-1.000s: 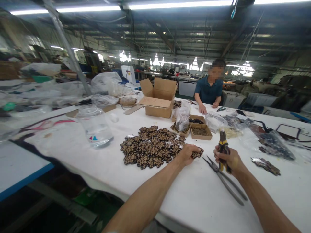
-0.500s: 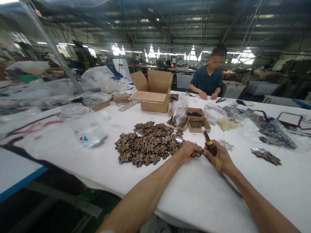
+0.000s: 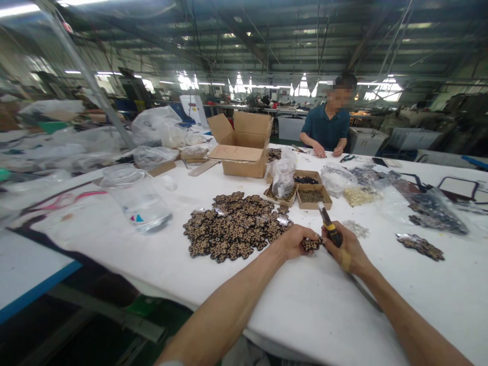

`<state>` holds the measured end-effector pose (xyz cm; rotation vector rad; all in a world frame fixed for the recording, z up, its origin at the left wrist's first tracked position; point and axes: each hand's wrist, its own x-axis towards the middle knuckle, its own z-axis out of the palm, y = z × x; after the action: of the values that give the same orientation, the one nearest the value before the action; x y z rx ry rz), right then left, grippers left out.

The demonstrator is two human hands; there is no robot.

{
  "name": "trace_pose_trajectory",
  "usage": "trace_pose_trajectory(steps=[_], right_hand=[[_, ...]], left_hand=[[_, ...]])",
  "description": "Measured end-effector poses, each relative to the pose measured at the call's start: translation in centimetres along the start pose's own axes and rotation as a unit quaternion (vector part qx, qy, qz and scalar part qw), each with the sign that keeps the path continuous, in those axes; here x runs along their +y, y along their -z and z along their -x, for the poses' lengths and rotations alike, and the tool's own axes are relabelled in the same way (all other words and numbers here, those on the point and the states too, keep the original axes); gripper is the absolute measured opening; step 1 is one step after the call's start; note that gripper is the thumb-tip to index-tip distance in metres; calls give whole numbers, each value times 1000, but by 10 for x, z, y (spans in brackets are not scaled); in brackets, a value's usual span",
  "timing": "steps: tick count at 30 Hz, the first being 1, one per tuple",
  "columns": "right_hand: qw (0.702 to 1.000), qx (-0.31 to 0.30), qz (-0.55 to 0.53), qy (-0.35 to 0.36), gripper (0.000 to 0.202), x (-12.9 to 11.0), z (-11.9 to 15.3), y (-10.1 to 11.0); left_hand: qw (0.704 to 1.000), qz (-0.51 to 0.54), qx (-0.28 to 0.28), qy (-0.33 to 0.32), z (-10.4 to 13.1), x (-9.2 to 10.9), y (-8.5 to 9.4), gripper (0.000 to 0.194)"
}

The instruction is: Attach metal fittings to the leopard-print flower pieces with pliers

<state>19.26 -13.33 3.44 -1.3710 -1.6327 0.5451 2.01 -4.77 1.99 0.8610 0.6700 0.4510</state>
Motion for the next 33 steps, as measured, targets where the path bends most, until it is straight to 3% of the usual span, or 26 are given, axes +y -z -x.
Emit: trace_pose_trajectory(steps=[6,13,24,28,33], right_hand=[[998,16,-55,-32,28,3,1,-2],[987,11,-121,-103,47,8,-3,-2],[989,87,112,-50,47,12,1,34],[992,82,90,-28,57,20,3,30],[977,33,202,60,63,41,4,15]], left_hand=[[998,16,-45,39,4,3,1,18],[998,16,-19,-51,2,4,0,26],[978,31,67,-193,9,18,4,31],[972,39,78,-216,10,18,4,31],[942,-61,118,-308,18,21,-3,26]])
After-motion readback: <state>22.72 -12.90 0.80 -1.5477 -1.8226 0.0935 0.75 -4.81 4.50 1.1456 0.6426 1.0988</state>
